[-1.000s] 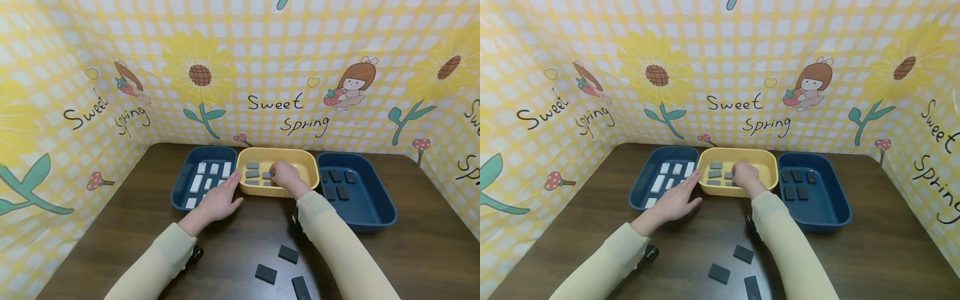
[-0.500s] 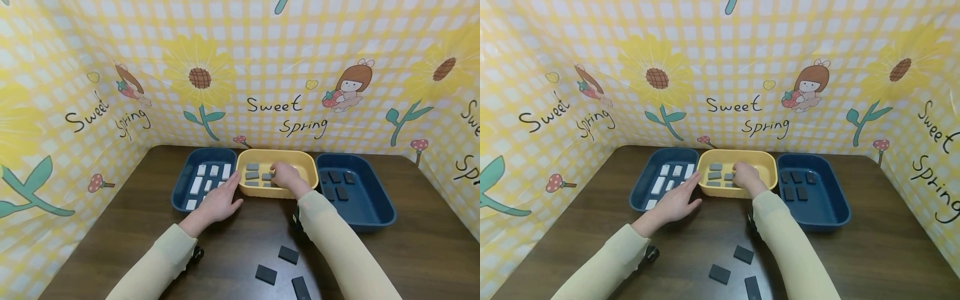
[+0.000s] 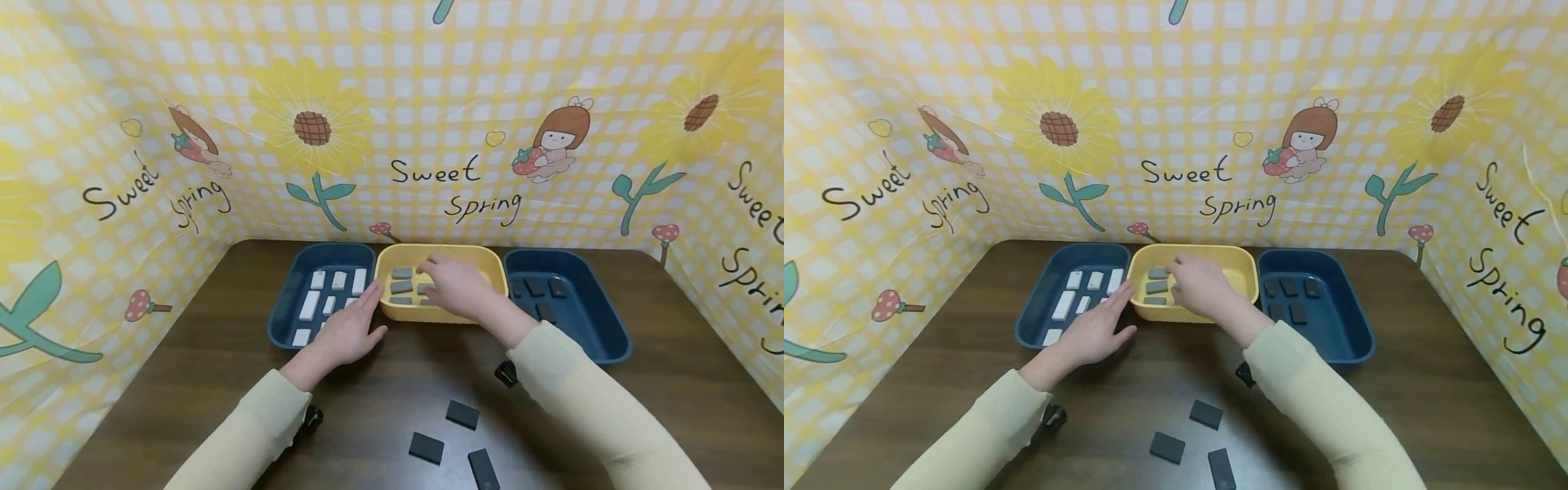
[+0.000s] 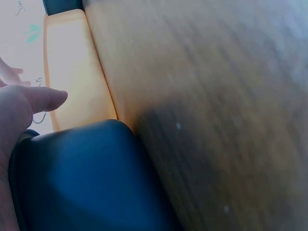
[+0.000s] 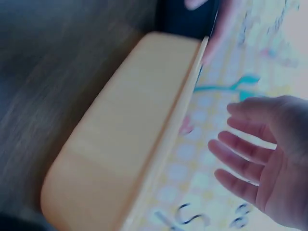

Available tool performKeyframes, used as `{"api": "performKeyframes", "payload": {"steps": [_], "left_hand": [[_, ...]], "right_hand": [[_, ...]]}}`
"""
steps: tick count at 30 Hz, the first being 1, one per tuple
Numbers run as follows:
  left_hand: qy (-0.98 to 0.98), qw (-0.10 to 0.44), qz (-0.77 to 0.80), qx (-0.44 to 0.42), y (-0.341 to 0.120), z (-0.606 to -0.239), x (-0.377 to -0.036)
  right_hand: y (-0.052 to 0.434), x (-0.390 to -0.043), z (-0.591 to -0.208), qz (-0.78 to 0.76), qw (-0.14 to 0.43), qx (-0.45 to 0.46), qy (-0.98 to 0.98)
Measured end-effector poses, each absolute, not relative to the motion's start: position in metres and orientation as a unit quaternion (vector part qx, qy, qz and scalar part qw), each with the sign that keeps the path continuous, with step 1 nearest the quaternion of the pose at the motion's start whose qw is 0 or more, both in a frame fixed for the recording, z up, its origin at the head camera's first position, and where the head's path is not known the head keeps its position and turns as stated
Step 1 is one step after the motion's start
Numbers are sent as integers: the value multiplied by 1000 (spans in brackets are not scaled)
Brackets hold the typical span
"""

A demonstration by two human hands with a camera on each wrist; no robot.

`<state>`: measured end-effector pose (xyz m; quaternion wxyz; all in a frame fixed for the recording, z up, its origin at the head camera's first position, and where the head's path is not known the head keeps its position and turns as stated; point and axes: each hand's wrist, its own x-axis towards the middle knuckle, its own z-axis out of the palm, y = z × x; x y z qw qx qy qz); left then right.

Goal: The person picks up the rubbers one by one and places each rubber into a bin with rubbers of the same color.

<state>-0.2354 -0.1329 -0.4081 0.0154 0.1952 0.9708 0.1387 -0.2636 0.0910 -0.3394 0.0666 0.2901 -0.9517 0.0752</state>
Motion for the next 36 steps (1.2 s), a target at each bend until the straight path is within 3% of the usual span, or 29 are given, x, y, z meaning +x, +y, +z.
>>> {"api": "performKeyframes", "payload": {"steps": [7,12,24,36], "left_hand": [[970,14,139,199,-133,-407,-235],[970,22,141,196,-132,-406,-236],[971,13,130,202,-133,-407,-235],[971,22,128,202,-134,-407,-238]], "right_hand": [[104,-214,-344,50,96,438,-893],[120,-188,-353,38,59,495,-866],[153,-156,-377,37,-152,452,-878],[170,-144,-397,53,-158,468,-868]]}}
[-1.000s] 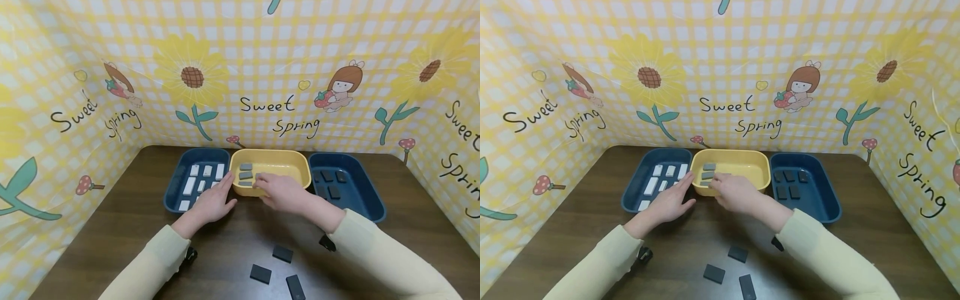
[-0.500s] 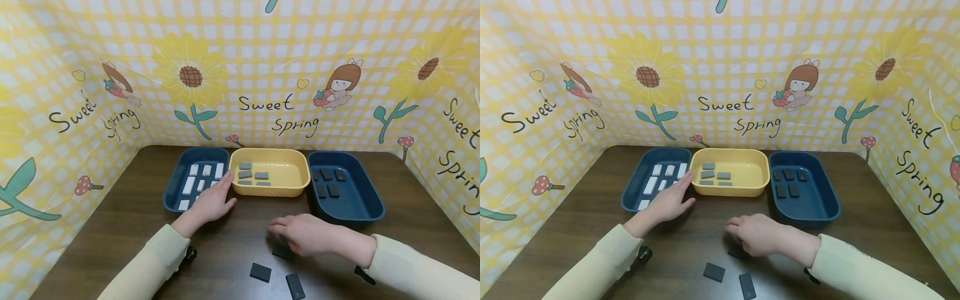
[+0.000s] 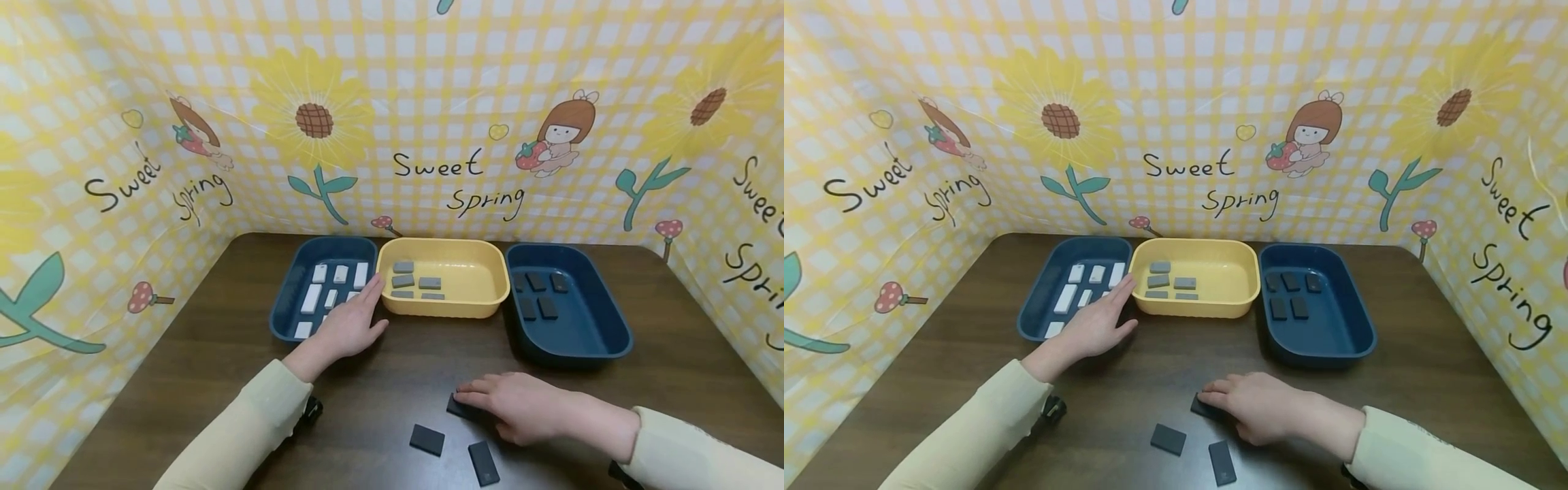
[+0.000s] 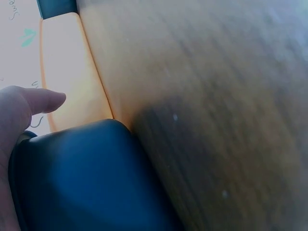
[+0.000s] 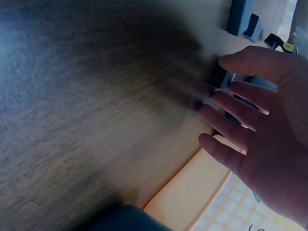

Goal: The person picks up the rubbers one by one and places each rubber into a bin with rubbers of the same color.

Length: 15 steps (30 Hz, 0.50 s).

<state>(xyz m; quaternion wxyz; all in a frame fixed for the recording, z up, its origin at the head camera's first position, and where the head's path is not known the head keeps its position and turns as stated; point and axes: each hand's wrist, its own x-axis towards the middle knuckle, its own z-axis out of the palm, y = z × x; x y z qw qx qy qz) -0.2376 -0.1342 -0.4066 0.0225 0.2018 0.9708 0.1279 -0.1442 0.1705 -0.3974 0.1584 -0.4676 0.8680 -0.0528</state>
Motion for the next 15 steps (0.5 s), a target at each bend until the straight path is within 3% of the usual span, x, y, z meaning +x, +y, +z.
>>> {"api": "performKeyframes", "payload": {"steps": [15], "left_hand": [[971,30,131,199,-134,-405,-236]], "right_hand": [[153,-159,-401,-28,103,-525,844]]}}
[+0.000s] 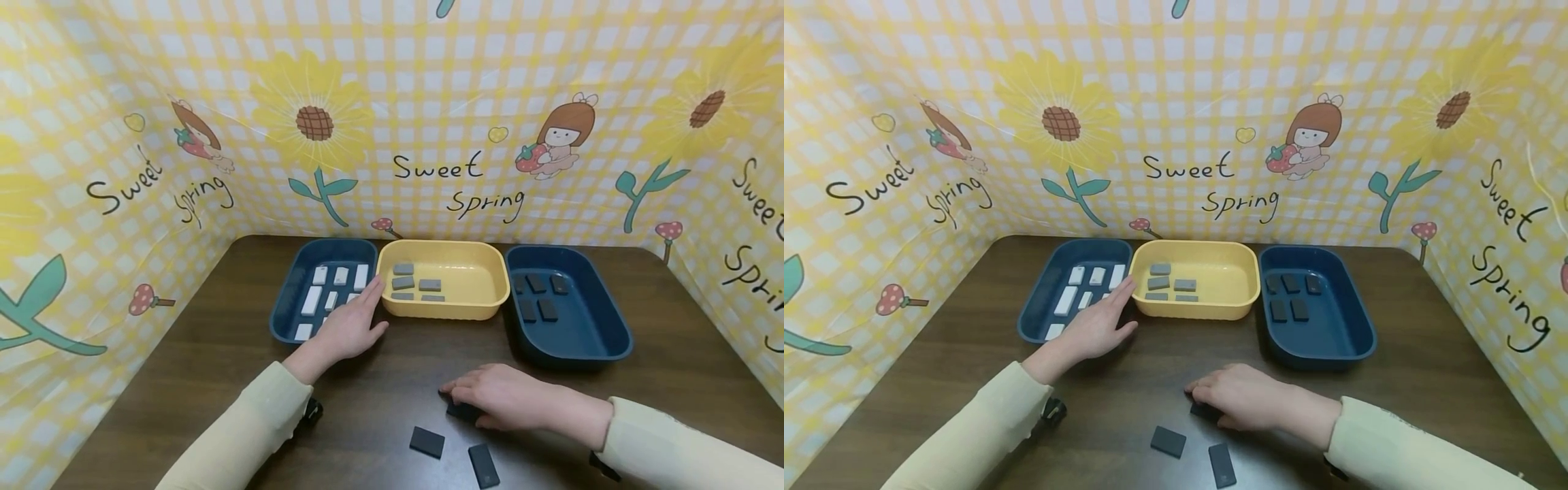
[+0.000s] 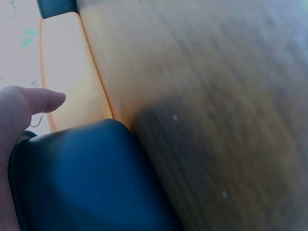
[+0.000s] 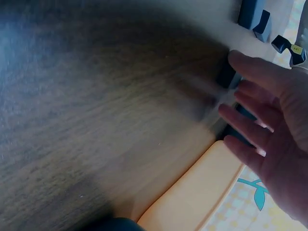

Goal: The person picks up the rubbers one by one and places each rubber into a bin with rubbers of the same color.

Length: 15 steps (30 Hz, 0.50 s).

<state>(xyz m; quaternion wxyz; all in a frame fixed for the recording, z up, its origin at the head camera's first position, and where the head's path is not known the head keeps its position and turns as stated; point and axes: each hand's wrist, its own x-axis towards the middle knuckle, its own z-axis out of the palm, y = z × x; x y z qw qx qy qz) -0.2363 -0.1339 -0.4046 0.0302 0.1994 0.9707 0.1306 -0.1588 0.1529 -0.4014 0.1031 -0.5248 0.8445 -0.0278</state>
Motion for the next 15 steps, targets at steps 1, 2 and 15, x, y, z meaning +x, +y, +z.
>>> {"api": "performKeyframes", "payload": {"steps": [1,2,15], "left_hand": [[971,31,130,199,-134,-405,-236],[971,30,129,200,-134,-405,-236],[971,27,132,199,-134,-405,-236]], "right_hand": [[153,-159,-402,-32,105,-528,842],[153,-160,-402,-38,107,-530,840],[157,-159,-406,-65,105,-523,843]]}}
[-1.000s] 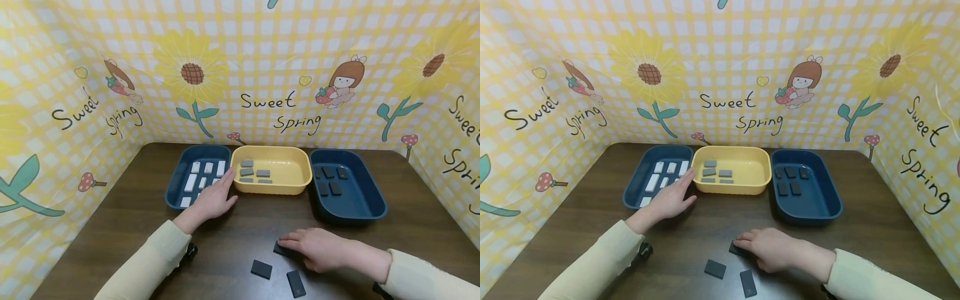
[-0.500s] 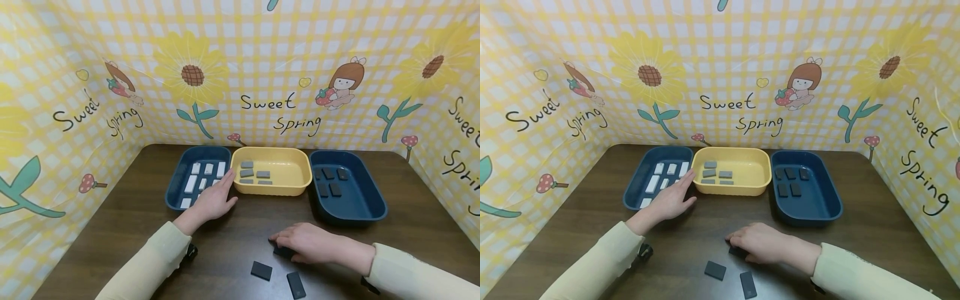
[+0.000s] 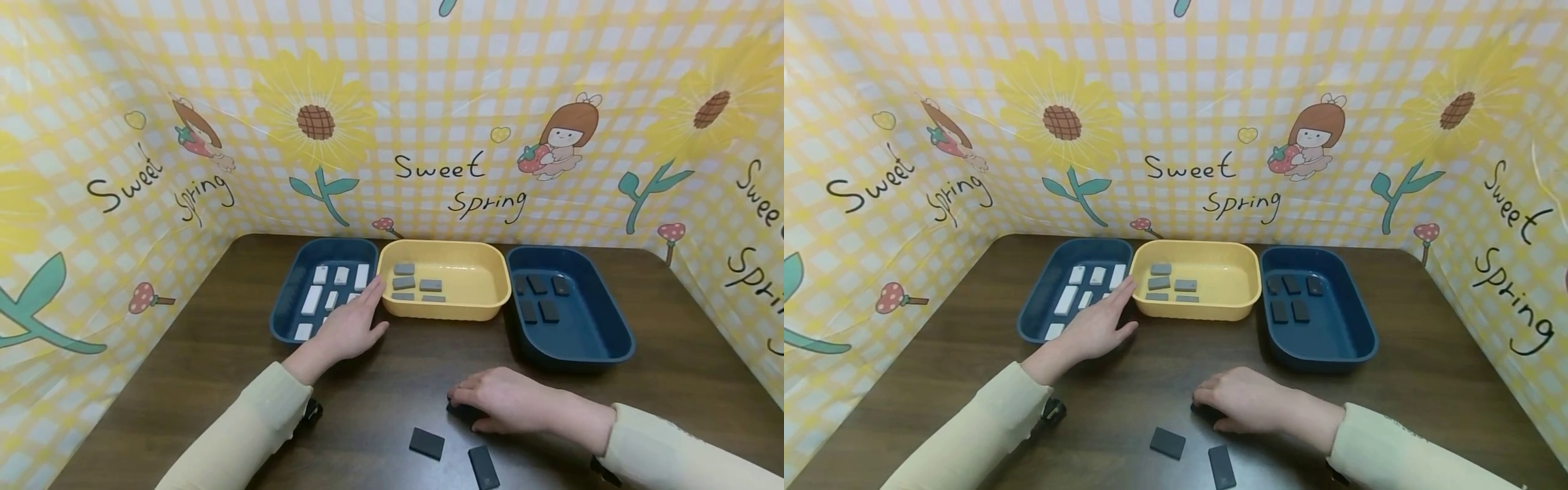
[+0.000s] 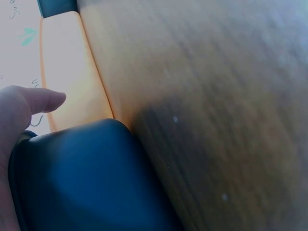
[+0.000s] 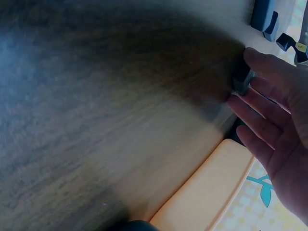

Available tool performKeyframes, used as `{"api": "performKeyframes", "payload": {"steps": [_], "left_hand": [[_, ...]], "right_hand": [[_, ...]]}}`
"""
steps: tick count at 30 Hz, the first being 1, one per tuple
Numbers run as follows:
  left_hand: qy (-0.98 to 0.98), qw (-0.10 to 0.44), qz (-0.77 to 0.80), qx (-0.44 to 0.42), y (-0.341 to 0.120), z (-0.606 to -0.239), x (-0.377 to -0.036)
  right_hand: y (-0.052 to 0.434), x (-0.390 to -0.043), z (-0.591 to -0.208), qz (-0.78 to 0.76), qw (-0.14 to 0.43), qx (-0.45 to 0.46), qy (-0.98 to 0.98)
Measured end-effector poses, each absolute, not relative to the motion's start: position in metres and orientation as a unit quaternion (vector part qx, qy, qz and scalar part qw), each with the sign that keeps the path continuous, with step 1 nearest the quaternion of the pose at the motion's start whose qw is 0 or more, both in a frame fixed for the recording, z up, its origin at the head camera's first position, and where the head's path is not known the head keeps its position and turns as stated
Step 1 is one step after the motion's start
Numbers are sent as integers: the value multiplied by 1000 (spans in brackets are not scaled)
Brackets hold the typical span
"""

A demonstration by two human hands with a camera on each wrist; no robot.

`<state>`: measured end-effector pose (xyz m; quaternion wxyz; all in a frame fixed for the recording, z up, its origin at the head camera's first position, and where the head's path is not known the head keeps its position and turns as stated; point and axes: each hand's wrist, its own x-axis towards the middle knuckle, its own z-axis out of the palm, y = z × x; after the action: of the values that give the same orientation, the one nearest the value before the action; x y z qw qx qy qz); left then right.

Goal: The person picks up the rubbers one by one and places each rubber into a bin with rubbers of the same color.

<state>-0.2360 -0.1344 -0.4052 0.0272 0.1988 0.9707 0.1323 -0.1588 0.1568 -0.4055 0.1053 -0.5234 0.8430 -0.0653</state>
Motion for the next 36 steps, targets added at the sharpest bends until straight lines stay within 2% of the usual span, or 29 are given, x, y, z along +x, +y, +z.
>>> {"api": "performKeyframes", "payload": {"steps": [20,32,36], "left_hand": [[971,24,130,200,-134,-405,-235],[966,18,147,214,-136,-405,-237],[962,18,160,222,-138,-404,-236]], "right_hand": [[156,-158,-408,-101,120,-500,852],[181,-158,-386,-136,43,-469,872],[194,-155,-378,-142,36,-443,884]]}}
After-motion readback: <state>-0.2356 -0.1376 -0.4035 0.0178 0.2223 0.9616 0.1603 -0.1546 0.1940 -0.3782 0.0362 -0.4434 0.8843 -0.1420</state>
